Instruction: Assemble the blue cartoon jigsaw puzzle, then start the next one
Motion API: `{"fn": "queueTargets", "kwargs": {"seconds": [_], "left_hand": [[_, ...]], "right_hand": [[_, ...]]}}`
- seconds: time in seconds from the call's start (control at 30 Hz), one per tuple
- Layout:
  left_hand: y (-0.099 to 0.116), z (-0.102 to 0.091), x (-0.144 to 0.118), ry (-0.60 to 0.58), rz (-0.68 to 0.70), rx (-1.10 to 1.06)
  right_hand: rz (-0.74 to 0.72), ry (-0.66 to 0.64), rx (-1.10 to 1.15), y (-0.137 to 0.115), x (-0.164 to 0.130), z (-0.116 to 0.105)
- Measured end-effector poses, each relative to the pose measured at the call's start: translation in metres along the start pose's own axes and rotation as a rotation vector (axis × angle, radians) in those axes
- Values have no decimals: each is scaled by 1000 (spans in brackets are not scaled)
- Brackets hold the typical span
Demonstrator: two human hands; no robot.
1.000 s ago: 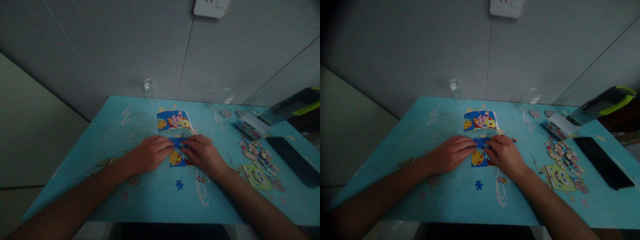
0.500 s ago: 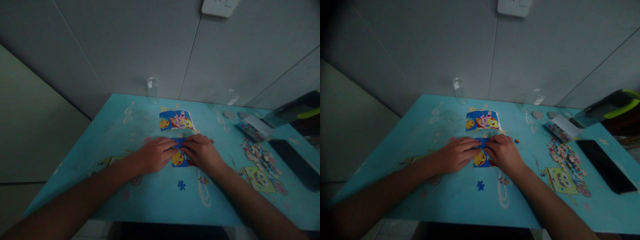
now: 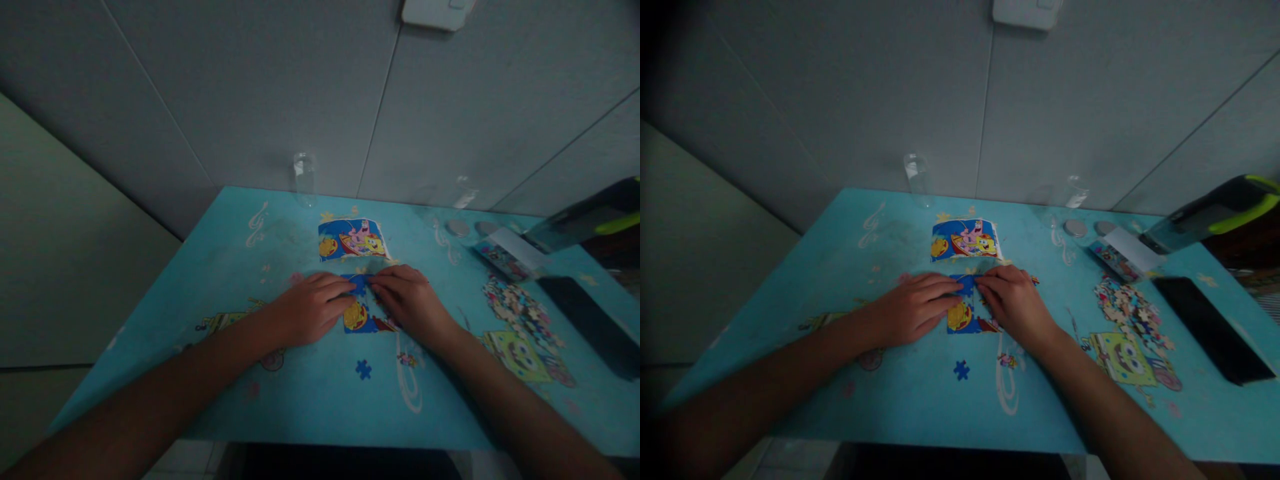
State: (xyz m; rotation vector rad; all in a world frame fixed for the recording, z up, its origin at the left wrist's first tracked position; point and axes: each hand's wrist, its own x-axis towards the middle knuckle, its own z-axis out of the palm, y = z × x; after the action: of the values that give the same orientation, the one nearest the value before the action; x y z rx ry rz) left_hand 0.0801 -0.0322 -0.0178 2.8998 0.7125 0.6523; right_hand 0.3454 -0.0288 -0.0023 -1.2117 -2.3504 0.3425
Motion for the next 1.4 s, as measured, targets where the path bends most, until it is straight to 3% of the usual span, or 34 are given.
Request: {"fn": "queueTargets", "kwargs": {"seconds": [0.27, 0.5, 0.73, 1.0, 1.4], "left_hand": [[-2, -11, -2, 16, 25, 40], [-29, -36, -21, 68, -82, 140], [-41, -40, -27, 47, -108, 175], [-51, -53, -33, 57, -153, 245], [-35, -46, -26, 14, -123, 214]], "right_hand": [[77, 51, 50, 6, -14, -19], [29, 48, 42, -2, -25, -28], [-38, -54, 62, -10, -34, -30], [-53, -50, 24, -5, -35, -33], [-42, -124, 6, 0, -42, -28]]}}
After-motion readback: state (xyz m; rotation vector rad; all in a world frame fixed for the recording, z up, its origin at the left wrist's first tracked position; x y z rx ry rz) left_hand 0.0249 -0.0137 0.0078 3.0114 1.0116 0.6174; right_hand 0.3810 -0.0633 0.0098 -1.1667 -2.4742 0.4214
